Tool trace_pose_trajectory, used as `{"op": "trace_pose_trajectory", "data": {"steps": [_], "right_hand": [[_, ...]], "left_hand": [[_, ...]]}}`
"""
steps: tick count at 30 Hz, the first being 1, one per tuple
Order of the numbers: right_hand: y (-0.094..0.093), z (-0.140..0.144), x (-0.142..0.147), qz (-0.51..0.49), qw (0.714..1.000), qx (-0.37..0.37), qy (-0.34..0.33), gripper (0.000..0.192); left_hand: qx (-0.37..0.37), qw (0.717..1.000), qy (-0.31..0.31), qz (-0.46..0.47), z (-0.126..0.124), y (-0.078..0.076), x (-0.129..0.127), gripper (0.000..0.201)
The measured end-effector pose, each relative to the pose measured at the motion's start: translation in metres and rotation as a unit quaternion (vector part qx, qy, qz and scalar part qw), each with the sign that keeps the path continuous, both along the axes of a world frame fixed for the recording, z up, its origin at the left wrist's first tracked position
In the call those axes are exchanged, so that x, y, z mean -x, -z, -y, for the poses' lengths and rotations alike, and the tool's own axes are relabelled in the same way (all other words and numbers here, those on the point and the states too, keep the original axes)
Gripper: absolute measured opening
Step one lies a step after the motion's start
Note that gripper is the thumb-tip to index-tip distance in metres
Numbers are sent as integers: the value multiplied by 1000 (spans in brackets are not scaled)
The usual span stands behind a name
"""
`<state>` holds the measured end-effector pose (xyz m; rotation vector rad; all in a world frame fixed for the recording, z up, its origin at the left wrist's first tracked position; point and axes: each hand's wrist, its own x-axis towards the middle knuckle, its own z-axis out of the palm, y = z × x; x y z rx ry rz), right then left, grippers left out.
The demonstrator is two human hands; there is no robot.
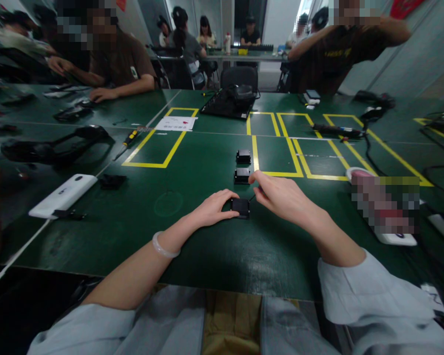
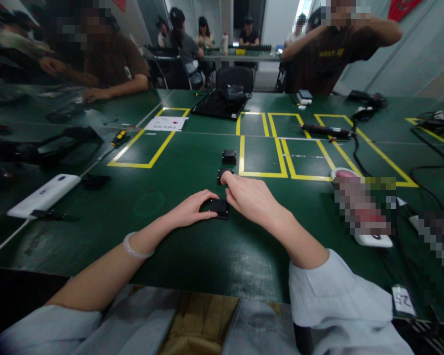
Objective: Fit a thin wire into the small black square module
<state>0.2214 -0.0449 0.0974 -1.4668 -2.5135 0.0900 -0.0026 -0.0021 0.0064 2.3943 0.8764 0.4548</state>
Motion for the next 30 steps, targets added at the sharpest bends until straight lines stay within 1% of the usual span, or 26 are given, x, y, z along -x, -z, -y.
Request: {"op": "trace_pose_trajectory", "data": {"steps": [4, 8, 11, 13, 17, 21, 24, 27, 30], "right_hand": [[-3, 1, 1, 3, 1000, 10, 1, 22], [-3, -1, 3, 59, 998, 10, 26, 31], [-2, -2, 3, 78, 996, 7, 40, 30], [-1, -2, 2, 63, 997, 5, 37, 27], [1, -1, 0, 15, 1000, 2, 6, 26], [-2, 0, 0, 3, 1000, 9, -5, 23], [-5, 1, 2, 18, 1000, 12, 8, 22], [-4, -1, 3, 63, 997, 11, 32, 31], [-1, -2, 2, 73, 996, 4, 46, 29]], "left_hand": [[2, 1000, 1, 4, 0, 0, 0, 38], [-1, 1000, 1, 3, 0, 1, 0, 39], [-5, 1000, 0, 5, 0, 2, 0, 39], [-6, 1000, 0, 7, -1, 2, 0, 39], [-2, 1000, 0, 1, -1, 2, 0, 39], [-2, 1000, -1, 3, 0, 1, 0, 39], [-1, 1000, 0, 7, 1, 1, 0, 39], [5, 1000, -2, 7, 1, 0, 0, 38], [9, 1000, -4, 3, 1, 0, 0, 38]]}}
